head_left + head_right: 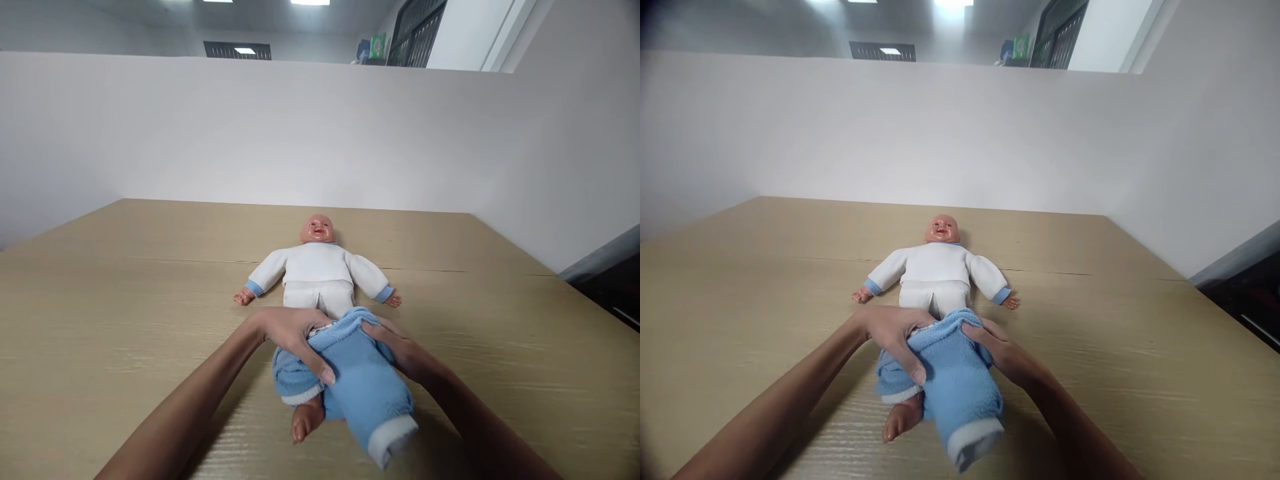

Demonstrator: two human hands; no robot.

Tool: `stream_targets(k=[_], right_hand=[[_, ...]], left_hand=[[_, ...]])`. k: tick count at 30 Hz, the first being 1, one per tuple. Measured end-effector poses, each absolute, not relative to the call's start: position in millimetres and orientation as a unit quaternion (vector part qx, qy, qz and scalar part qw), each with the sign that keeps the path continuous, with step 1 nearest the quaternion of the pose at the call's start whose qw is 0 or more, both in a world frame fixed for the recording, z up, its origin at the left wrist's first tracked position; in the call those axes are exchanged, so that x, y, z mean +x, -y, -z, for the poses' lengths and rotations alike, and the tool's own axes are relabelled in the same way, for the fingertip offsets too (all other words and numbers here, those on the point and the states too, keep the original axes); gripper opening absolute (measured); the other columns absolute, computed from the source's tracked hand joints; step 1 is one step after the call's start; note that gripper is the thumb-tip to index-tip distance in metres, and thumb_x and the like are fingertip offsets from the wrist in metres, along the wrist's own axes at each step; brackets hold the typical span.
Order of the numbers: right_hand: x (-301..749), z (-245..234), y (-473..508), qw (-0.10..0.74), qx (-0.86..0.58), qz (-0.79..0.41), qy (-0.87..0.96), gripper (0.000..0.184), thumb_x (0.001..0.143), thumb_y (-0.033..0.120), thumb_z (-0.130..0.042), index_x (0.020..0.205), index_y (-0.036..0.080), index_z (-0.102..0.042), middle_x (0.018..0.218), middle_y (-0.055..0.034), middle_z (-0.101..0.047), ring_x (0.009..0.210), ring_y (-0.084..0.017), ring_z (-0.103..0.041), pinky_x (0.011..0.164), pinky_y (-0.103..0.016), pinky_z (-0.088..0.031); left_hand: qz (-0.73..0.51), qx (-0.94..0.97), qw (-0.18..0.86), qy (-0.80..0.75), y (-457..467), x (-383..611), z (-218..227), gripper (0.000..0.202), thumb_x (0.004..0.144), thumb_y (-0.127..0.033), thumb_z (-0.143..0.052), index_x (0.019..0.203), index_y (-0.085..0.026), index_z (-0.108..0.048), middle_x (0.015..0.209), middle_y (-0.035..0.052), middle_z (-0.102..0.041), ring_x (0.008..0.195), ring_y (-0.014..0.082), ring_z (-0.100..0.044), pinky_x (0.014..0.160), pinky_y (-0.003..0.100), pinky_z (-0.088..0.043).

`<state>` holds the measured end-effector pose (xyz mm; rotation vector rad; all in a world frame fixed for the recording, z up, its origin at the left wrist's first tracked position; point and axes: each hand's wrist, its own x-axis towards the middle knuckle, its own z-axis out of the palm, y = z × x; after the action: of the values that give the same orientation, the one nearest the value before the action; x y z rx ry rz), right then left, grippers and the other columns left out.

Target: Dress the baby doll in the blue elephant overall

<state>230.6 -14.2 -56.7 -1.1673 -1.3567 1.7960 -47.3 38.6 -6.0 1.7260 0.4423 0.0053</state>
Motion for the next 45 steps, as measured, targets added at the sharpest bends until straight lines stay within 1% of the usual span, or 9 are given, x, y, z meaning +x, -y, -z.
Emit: stream_targets(k=[7,10,13,18,22,28,33,38,45], right_hand=[[229,43,13,0.155,-0.249,-0.724,0.624,0.055,0.087,0.070,-0.079,0.102,0.018,-0.071,0.090,-0.0001,-0.058,0.079,-0.014,-0.048,0.072,-0.026,-0.044],[232,43,11,0.107,-0.208,-0.728,0.645,0.047,0.084,0.060,-0.085,0.084,0.018,-0.066,0.078,0.0033,-0.050,0.068,-0.011,-0.040,0.063,-0.024,-0.037],[229,52,12,0.214,-0.297,-0.719,0.591,0.050,0.081,0.064,-0.086,0.088,0.018,-0.070,0.077,0.0026,-0.055,0.069,-0.012,-0.045,0.064,-0.024,-0.040],[215,60,17,0.328,-0.364,-0.744,0.453,0.060,0.081,0.070,-0.085,0.115,0.021,-0.076,0.096,-0.0032,-0.071,0.086,-0.018,-0.061,0.078,-0.028,-0.050],[221,51,17,0.231,-0.297,-0.769,0.517,0.053,0.088,0.065,-0.082,0.114,0.019,-0.075,0.096,-0.0022,-0.068,0.085,-0.014,-0.058,0.075,-0.024,-0.048],[237,42,11,0.050,-0.169,-0.797,0.577,0.062,0.072,0.057,-0.095,0.111,0.016,-0.070,0.094,0.0008,-0.061,0.081,-0.012,-0.052,0.072,-0.020,-0.046],[236,32,9,0.026,-0.146,-0.762,0.630,0.052,0.070,0.045,-0.097,0.105,0.017,-0.069,0.095,-0.0005,-0.064,0.083,-0.016,-0.055,0.079,-0.027,-0.048],[232,32,14,0.084,-0.176,-0.737,0.647,0.046,0.069,0.039,-0.097,0.102,0.019,-0.071,0.093,0.0001,-0.066,0.083,-0.017,-0.057,0.077,-0.027,-0.050],[222,45,21,0.301,-0.302,-0.699,0.574,0.047,0.080,0.043,-0.089,0.120,0.020,-0.075,0.106,-0.0036,-0.075,0.096,-0.022,-0.066,0.088,-0.032,-0.053]], left_hand=[[-0.081,0.712,0.681,-0.154,-35,-52,14,0.049,0.080,-0.046,-0.094,0.116,-0.018,-0.078,0.118,0.0041,-0.077,0.114,0.0250,-0.070,0.108,0.032,-0.053],[-0.066,0.694,0.700,-0.156,-35,-55,17,0.042,0.083,-0.044,-0.092,0.112,-0.018,-0.076,0.110,0.0021,-0.077,0.102,0.0200,-0.070,0.100,0.027,-0.055],[-0.047,0.709,0.684,-0.165,-35,-57,20,0.040,0.078,-0.042,-0.095,0.102,-0.018,-0.074,0.095,-0.0003,-0.074,0.086,0.0166,-0.067,0.082,0.023,-0.056],[-0.017,0.688,0.705,-0.174,-35,-60,24,0.056,0.059,-0.039,-0.106,0.103,-0.018,-0.078,0.098,0.0019,-0.079,0.085,0.0203,-0.070,0.082,0.027,-0.060],[-0.043,0.709,0.678,-0.187,-37,-61,29,0.039,0.074,-0.046,-0.097,0.095,-0.017,-0.081,0.090,0.0007,-0.078,0.081,0.0179,-0.069,0.081,0.026,-0.060],[-0.089,0.721,0.667,-0.165,-36,-59,26,0.061,0.075,-0.054,-0.095,0.120,-0.016,-0.079,0.117,0.0091,-0.077,0.115,0.0278,-0.068,0.106,0.036,-0.056],[-0.061,0.699,0.695,-0.155,-36,-62,29,0.043,0.084,-0.049,-0.090,0.112,-0.017,-0.079,0.101,0.0033,-0.076,0.093,0.0191,-0.069,0.094,0.028,-0.058],[-0.027,0.702,0.690,-0.175,-38,-64,28,0.052,0.069,-0.055,-0.098,0.097,-0.016,-0.078,0.085,0.0021,-0.074,0.078,0.0198,-0.067,0.076,0.028,-0.061],[-0.059,0.697,0.688,-0.192,-34,-57,22,0.047,0.069,-0.050,-0.099,0.101,-0.018,-0.084,0.100,0.0062,-0.084,0.092,0.0250,-0.077,0.100,0.036,-0.062]])
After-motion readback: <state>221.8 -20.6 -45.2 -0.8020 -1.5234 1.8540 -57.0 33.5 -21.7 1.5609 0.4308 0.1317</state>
